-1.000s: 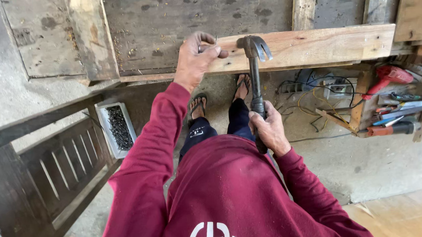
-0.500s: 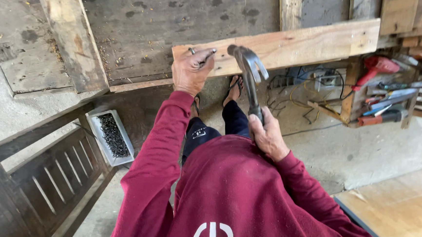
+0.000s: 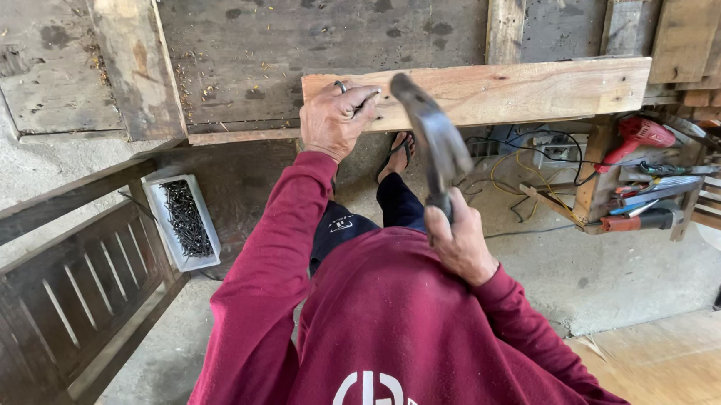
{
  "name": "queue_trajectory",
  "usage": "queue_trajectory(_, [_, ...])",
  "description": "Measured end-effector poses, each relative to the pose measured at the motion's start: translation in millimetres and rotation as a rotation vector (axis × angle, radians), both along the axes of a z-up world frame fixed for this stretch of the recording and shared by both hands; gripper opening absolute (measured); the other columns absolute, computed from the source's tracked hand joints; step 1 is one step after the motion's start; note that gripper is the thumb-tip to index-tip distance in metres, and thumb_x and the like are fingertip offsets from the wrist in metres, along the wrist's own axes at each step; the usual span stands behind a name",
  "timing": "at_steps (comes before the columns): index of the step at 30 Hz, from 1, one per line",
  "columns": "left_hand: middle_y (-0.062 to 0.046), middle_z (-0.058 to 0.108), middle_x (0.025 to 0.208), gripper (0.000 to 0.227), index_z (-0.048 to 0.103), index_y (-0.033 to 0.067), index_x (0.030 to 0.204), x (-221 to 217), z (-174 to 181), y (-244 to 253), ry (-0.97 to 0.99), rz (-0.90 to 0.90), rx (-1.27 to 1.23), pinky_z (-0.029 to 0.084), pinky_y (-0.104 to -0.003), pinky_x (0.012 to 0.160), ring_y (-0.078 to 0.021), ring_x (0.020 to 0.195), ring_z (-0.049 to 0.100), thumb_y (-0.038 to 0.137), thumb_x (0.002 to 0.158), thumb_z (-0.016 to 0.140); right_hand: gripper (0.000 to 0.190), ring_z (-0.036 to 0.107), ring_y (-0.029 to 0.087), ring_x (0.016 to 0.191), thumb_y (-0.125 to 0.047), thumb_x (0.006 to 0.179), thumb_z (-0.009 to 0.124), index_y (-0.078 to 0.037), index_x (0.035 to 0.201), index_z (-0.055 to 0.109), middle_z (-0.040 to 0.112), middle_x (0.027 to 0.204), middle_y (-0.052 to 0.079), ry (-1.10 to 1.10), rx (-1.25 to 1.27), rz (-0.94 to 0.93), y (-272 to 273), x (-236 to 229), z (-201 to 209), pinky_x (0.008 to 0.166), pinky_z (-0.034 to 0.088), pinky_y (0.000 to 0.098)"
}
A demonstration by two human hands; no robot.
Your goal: The person arranges small wooden blocks on a workbench, then places a long wooden plank across them. Using a hammer, the person drives several nails from a container into the plank to secure it in place.
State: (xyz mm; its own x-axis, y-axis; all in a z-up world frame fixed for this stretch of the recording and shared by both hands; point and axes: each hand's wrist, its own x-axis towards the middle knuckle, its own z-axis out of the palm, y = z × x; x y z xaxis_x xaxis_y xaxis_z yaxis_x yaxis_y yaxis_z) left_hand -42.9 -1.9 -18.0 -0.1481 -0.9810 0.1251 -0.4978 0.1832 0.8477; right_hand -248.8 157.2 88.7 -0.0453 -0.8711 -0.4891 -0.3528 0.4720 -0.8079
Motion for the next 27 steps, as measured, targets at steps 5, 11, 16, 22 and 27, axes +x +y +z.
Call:
queue_trajectory(5, [-0.004,0.076,0.094,0.020,0.080,0.0148,0.107,4,-11,-4,0.213,0.012,0.034,0.061,-0.034,0.069,-0.0189,0.082,0.073,0.030,0.094,0.075,0.025,0.055,0.009,0.055,-0.027,0.103,0.057,-0.002,0.104,0.060,0.059,0.064,0.001,0.164,0.078,0.008,-7,-8,7,0.051,0.046,0.0269])
queue_trajectory(11, [-0.007,0.062,0.067,0.041,0.067,0.0042,0.083,0,-30,-34,0.188,0.557,0.181,0.045,-0.036,0.055,-0.0179,0.058,0.054,0.038,0.107,0.063,0.029,0.050,0.007,0.063,-0.031,0.103,0.059,-0.003,0.106,0.054,0.055,0.075,0.002,-0.207,-0.311,-0.039,11,-15,7,0.055,0.042,0.0271])
queue_trajectory(16, [-0.005,0.060,0.071,0.037,0.062,0.0056,0.096,-15,-35,-38,0.389,0.613,-0.130,0.049,-0.032,0.059,-0.0153,0.062,0.054,0.041,0.106,0.061,0.025,0.056,0.013,0.054,-0.026,0.101,0.060,-0.001,0.095,0.060,0.060,0.065,0.008,0.270,0.064,0.097,-17,-11,1,0.054,0.047,0.0303])
queue_trajectory(22, [-0.010,0.054,0.082,0.045,0.056,0.0032,0.113,-15,-29,-39,0.336,0.702,-0.050,0.050,-0.033,0.066,-0.0171,0.072,0.051,0.038,0.094,0.076,0.036,0.064,0.016,0.059,-0.039,0.099,0.056,-0.003,0.100,0.058,0.069,0.086,0.008,-0.339,-0.740,0.061,-34,-18,63,0.052,0.055,0.0234])
queue_trajectory(27, [-0.010,0.059,0.094,0.030,0.053,0.0016,0.117,-16,-36,-39,0.437,0.759,-0.117,0.053,-0.033,0.076,-0.0166,0.082,0.057,0.027,0.104,0.060,0.047,0.061,0.018,0.063,-0.053,0.102,0.050,-0.008,0.095,0.063,0.066,0.081,0.006,-0.207,-0.946,0.267,-57,-14,42,0.059,0.047,0.0283])
